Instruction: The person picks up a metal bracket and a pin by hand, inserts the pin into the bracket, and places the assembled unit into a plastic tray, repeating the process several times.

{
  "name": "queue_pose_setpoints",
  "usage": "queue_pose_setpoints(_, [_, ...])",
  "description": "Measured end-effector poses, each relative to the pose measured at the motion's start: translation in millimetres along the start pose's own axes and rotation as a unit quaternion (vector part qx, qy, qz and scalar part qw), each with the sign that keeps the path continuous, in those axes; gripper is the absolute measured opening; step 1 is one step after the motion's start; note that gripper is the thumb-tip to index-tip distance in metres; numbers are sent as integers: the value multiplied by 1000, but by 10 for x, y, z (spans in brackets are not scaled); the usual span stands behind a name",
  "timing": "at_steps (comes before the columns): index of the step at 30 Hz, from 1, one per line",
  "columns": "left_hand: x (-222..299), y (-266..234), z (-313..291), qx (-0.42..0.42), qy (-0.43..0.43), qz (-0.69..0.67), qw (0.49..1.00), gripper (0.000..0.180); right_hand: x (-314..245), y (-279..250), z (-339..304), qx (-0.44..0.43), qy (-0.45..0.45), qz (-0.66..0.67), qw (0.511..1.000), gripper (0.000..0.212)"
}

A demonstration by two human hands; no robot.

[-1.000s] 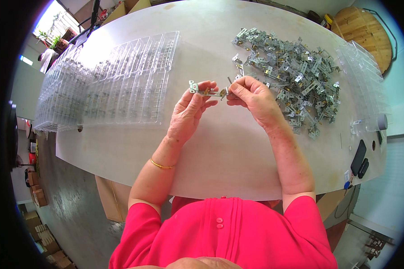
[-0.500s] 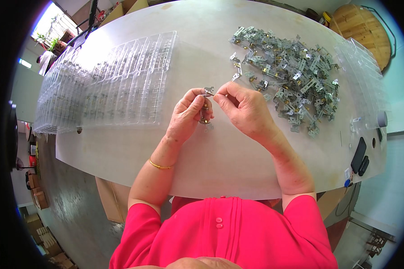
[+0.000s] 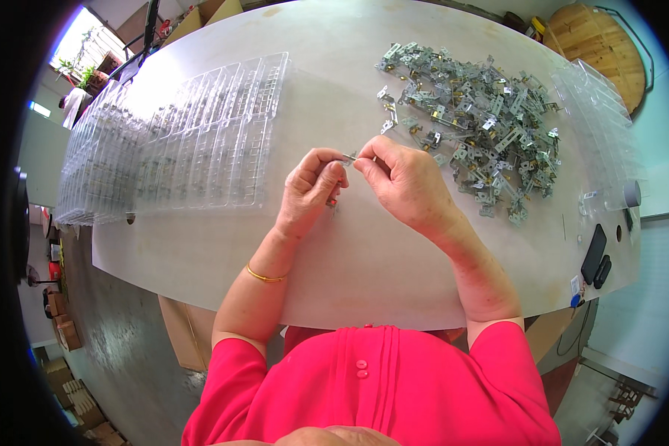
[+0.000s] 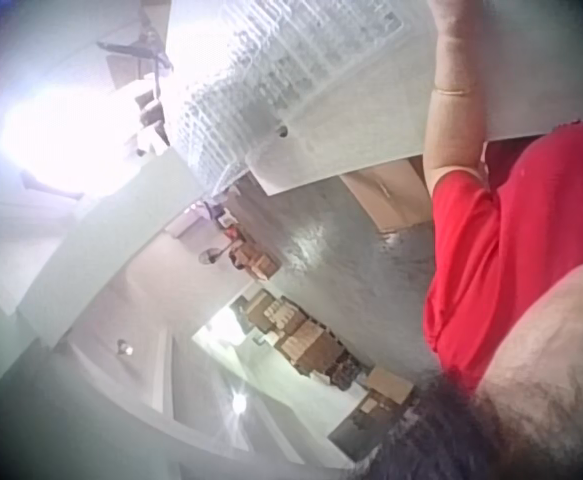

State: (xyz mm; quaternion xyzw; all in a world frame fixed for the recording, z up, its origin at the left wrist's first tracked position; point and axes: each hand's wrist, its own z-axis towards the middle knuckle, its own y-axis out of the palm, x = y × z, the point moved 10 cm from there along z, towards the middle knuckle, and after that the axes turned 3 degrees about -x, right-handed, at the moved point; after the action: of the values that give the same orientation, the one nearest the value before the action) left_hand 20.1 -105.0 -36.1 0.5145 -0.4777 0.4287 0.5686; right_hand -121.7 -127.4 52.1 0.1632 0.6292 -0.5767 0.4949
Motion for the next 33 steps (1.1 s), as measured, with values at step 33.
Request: queue_pose_setpoints(33, [-76,-54,42,5,-7,-192,981,16,-38,-103,11,65,-28,8,997,5])
